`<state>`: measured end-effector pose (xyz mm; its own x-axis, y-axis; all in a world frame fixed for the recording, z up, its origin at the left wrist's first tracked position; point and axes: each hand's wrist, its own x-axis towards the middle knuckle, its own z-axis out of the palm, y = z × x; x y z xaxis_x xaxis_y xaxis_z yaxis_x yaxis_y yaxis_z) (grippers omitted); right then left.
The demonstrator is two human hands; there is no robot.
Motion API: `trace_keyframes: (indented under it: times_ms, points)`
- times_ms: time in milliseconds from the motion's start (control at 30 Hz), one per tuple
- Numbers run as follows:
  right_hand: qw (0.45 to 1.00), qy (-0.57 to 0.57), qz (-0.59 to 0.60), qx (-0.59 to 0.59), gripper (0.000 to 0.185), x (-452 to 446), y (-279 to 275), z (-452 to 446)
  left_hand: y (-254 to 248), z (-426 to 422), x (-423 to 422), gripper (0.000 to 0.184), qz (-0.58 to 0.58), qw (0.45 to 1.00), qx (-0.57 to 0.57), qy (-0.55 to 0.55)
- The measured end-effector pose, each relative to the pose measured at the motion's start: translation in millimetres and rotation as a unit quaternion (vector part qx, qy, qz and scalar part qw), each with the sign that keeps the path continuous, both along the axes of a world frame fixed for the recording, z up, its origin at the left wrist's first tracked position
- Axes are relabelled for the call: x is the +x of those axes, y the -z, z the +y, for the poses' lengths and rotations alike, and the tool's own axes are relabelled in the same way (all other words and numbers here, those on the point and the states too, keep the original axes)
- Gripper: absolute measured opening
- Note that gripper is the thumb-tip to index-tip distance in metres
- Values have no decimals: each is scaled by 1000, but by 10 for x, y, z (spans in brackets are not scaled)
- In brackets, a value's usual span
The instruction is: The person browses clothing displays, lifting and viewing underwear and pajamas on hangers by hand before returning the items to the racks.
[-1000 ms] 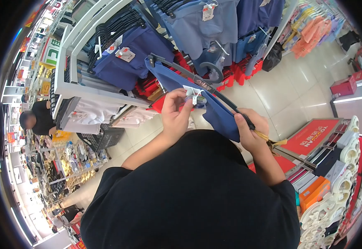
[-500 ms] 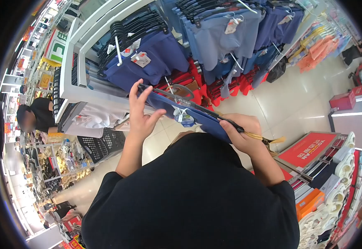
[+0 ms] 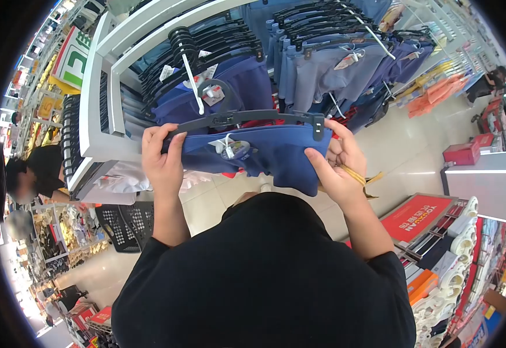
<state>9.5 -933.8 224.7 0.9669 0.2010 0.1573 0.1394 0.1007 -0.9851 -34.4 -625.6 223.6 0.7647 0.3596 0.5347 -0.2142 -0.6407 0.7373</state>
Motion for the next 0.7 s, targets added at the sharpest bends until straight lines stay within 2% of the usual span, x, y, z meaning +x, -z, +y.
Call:
trace_keyframes:
  times_ms: [100,267,433,700]
  points:
    - [999,5,-14,-33,53,54,66,-18,93,97,45,17,6,999,1,-32]
    - [1000,16,-19,-20,53,87,100,51,216,89,122,17,-4,998,2,-62]
    - [999,23,2,-49,46,59,123,34,331,83,217,16,-32,997,-1,-73]
    - [998,18,-2,-59,38,86,191,-37,364,61,200,16,-8,996,-1,-93]
